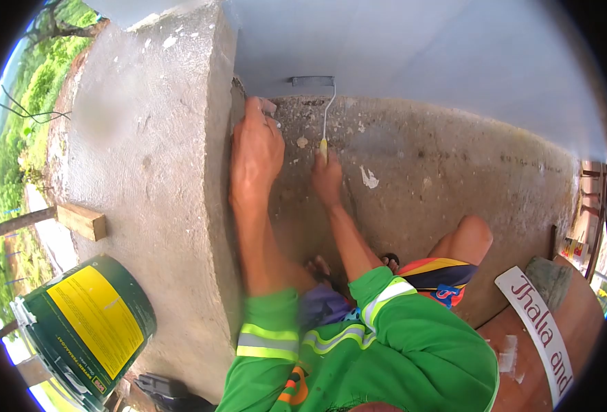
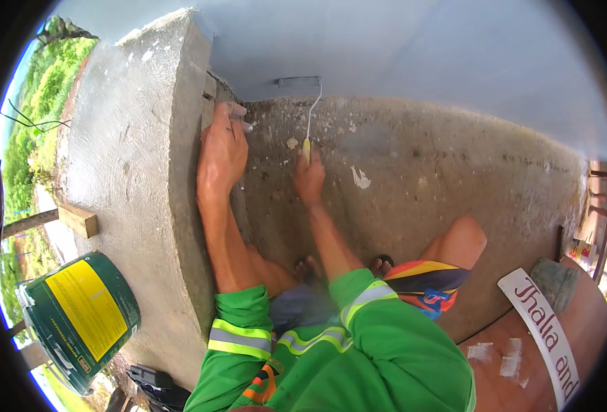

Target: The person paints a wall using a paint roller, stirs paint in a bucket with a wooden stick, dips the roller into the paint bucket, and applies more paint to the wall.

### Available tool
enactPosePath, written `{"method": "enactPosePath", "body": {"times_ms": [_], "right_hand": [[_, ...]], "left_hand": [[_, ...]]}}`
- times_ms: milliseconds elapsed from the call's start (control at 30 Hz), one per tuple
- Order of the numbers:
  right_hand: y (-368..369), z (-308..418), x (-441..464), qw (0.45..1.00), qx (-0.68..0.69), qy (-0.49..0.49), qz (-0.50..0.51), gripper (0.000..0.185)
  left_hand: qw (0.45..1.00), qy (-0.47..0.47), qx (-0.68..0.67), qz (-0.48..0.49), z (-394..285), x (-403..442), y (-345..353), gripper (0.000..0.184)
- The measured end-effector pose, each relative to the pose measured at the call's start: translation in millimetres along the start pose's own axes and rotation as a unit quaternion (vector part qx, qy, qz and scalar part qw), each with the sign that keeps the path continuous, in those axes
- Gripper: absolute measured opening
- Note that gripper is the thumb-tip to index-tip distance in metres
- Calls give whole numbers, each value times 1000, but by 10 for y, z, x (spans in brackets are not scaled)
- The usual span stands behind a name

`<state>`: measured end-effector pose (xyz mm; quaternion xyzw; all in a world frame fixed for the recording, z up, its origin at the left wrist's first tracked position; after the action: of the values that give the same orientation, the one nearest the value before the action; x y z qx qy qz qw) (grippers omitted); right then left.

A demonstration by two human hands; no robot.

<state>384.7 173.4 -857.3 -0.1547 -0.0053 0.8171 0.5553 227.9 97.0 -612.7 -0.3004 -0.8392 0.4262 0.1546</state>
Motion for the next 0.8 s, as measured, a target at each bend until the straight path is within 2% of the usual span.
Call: {"method": "enactPosePath", "body": {"times_ms": [67,200,367,467,567,700,800], "right_hand": [[0,64,8,1000,-6,14,12,38],[85,-137,93,999,-25,-14,-34,39],[174,-501,272,999,-35,-6,-20,40],[75,-186,170,989,-24,-131,-62,31],[-58,235,-96,994,40,-102,-15,27],[-161,996,-353,989,116,-86,-6,25],[-174,1480,-411,984,143,-105,-5,26]], "left_hand": [[1000,14,-2,-16,17,-1,10,17],[999,25,-6,-30,11,7,19,16],[1000,-12,22,14,-30,-38,31,20],[999,-7,41,19,21,-10,79,22],[996,-48,57,46,48,-30,71,24],[990,-103,57,73,-92,-126,-38,27],[992,-87,69,66,95,-73,84,28]]}}
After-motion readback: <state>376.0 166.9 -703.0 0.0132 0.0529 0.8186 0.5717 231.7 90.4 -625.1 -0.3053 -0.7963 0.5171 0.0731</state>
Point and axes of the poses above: each hand's wrist, its own x-axis towards the middle knuckle, its own y-axis out of the palm, z = x × y, the point moved 7 cm from there along x, towards the middle knuckle, and after that the axes turned 13 degrees about x, right-handed, at the moved point
